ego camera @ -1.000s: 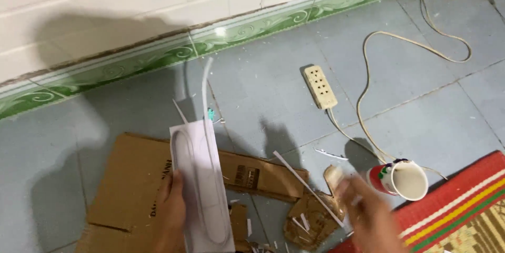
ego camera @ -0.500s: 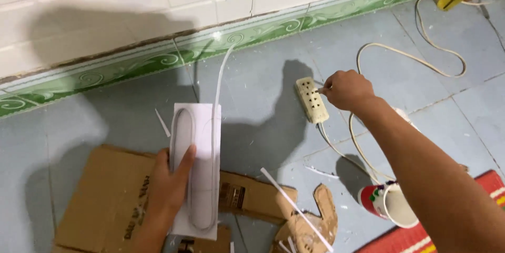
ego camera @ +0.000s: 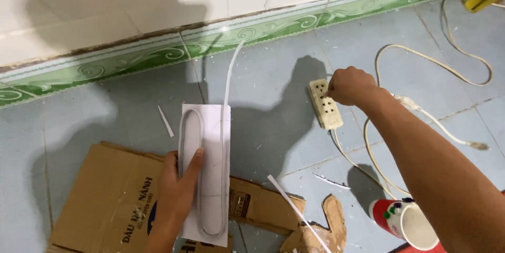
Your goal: The person sits on the floor and trims the edge of a white plastic lamp housing with a utility knife, brushing away trimmings. They then lift and turn over the housing, plug a power strip cord into a wall outlet strip, and twist the lamp's wire connector to join the wires.
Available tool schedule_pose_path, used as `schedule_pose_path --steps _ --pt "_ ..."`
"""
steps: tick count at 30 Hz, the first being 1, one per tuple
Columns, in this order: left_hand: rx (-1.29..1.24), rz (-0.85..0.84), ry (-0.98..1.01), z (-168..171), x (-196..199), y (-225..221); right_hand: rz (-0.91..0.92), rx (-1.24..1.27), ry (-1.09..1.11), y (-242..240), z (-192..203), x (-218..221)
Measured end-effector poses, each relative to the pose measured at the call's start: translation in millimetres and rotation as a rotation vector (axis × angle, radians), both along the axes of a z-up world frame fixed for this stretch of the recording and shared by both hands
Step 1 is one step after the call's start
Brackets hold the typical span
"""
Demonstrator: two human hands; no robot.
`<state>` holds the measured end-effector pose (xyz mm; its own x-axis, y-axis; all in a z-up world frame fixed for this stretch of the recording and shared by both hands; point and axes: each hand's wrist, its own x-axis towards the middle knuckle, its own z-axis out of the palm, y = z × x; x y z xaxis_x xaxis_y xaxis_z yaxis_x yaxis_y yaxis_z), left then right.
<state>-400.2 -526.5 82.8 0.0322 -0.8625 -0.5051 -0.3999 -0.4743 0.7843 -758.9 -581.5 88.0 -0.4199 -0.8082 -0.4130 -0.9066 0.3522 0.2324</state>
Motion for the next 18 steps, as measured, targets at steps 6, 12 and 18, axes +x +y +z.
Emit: schedule_pose_path --steps 6,12,18 --pt "0.062 0.029 0.016 -0.3 0.4 -5.9 0.074 0.078 0.055 -16.3 -9.8 12.1" --pt "0.05 -0.013 -0.046 1.8 0.0 2.5 -0.038 0.043 0.035 -12.9 -9.8 16.1" --pt "-0.094 -0.23 -0.305 -35.6 33.5 16.9 0.087 0.058 0.02 7.7 3.1 21.7"
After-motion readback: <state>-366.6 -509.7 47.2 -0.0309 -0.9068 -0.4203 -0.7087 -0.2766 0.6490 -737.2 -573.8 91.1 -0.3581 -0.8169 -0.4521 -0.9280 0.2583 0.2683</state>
